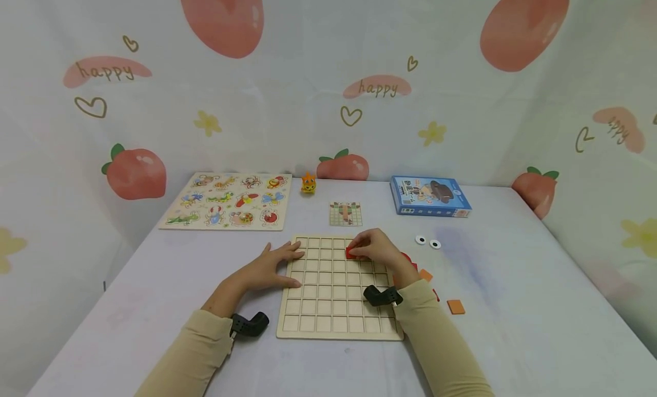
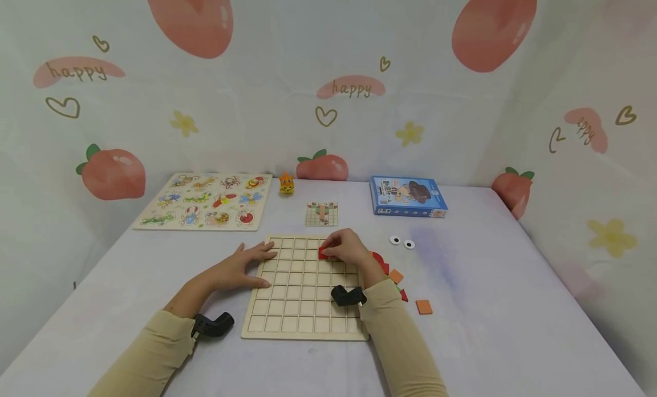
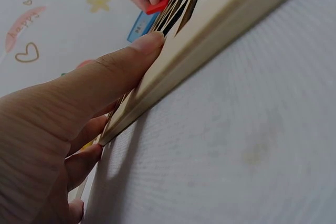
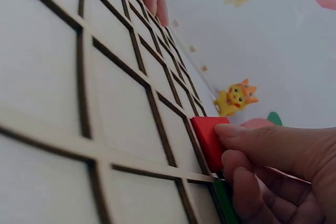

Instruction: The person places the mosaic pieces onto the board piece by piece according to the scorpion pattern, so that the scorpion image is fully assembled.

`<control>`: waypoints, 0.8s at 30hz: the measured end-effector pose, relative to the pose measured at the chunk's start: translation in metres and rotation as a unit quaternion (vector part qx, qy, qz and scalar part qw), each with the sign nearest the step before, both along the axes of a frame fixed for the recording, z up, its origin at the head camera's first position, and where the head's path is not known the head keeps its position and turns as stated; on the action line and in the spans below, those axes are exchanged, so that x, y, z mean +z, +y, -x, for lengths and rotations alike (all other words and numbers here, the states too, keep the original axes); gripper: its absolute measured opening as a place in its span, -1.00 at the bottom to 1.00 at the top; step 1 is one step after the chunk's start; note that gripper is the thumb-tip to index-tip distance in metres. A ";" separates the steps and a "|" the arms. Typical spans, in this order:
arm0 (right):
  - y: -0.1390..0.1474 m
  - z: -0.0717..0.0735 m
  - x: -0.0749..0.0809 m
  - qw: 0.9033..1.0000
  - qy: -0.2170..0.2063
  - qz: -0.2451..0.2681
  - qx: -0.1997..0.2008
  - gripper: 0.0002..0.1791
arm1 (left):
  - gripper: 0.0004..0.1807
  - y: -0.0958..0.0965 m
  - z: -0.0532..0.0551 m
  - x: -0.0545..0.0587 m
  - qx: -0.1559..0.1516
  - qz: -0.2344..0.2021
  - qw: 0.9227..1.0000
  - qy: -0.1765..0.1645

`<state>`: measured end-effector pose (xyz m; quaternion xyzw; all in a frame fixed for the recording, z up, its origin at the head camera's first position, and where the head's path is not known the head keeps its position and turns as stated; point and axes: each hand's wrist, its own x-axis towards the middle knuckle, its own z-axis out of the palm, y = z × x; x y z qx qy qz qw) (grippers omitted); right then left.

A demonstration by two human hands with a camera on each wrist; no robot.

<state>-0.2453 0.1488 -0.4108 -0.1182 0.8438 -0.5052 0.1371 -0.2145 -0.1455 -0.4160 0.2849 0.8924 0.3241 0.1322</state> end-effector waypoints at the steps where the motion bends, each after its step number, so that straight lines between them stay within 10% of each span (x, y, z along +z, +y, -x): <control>1: -0.001 -0.001 0.000 1.000 0.002 -0.004 -0.002 -0.83 | -0.17 0.000 0.000 0.000 0.000 0.000 1.000 0.000; 24: -0.004 -0.006 0.002 0.999 0.023 -0.039 -0.005 -0.85 | -0.18 -0.001 0.000 -0.002 -0.002 -0.001 1.000 0.001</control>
